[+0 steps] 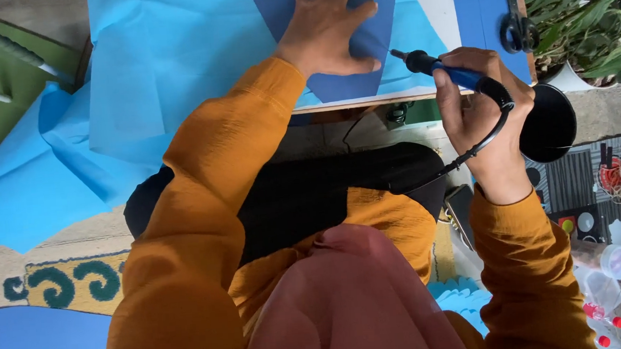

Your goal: Cutting a pattern out of blue fabric using a heat cutting tool and a template.

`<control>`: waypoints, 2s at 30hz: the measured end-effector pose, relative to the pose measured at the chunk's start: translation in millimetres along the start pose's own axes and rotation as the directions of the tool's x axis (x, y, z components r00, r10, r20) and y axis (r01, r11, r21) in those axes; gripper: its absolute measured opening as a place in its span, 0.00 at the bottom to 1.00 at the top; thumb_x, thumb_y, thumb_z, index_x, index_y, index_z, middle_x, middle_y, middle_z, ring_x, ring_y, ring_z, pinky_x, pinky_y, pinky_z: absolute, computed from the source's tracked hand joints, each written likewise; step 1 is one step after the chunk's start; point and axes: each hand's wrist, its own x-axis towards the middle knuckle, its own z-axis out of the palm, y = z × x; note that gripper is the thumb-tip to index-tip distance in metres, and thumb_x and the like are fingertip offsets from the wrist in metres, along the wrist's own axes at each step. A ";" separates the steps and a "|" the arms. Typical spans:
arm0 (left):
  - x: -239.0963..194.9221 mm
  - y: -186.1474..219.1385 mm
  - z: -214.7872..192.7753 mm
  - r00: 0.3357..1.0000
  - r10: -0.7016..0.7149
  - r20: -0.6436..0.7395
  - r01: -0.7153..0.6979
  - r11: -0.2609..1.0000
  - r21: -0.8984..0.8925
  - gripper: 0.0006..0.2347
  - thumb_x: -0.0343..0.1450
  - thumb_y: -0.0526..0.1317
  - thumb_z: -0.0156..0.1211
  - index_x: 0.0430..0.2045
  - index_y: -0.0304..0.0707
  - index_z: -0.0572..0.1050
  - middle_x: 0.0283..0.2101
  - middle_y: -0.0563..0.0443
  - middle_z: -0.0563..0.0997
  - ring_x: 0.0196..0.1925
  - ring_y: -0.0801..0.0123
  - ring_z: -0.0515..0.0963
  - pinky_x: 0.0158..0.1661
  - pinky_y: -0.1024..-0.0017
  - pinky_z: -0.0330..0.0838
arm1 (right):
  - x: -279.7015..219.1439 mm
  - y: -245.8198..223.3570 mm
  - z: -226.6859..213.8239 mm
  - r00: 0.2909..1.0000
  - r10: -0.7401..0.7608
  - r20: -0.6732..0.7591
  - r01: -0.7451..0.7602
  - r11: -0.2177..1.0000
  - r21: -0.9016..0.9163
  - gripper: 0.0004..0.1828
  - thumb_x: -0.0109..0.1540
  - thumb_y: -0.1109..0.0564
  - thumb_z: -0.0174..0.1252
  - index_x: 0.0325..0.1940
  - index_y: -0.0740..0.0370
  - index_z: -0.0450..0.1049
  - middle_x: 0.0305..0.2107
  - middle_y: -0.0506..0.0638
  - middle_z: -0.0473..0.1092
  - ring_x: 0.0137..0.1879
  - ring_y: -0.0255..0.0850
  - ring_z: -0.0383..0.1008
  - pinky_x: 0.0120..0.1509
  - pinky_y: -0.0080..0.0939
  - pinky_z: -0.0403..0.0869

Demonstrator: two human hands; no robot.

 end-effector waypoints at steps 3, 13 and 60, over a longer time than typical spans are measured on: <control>0.9 1.8 -11.4 0.983 -0.038 0.179 0.052 0.996 -0.070 0.34 0.55 0.67 0.58 0.50 0.50 0.64 0.57 0.44 0.53 0.57 0.44 0.52 0.44 0.29 0.47 | -2.6 0.7 0.8 1.000 -0.022 -0.005 0.022 1.000 0.006 0.09 0.67 0.60 0.50 0.45 0.73 0.66 0.38 0.63 0.69 0.27 0.49 0.70 0.29 0.41 0.68; 5.2 4.4 -26.2 0.929 -0.080 0.361 0.124 0.987 -0.101 0.38 0.52 0.67 0.58 0.54 0.51 0.60 0.59 0.48 0.49 0.60 0.49 0.48 0.49 0.34 0.43 | -9.2 -4.3 -1.0 0.998 -0.070 0.002 0.070 0.996 -0.060 0.09 0.68 0.59 0.51 0.45 0.70 0.67 0.36 0.60 0.70 0.33 0.52 0.71 0.36 0.47 0.68; 9.4 -1.2 -7.4 0.880 -0.094 0.466 0.176 0.975 -0.137 0.44 0.50 0.70 0.59 0.57 0.50 0.52 0.57 0.42 0.57 0.57 0.52 0.57 0.45 0.53 0.56 | -19.2 -34.6 -11.7 0.994 -0.114 0.006 0.114 0.993 -0.037 0.11 0.66 0.59 0.50 0.39 0.75 0.67 0.34 0.62 0.71 0.40 0.54 0.75 0.43 0.44 0.71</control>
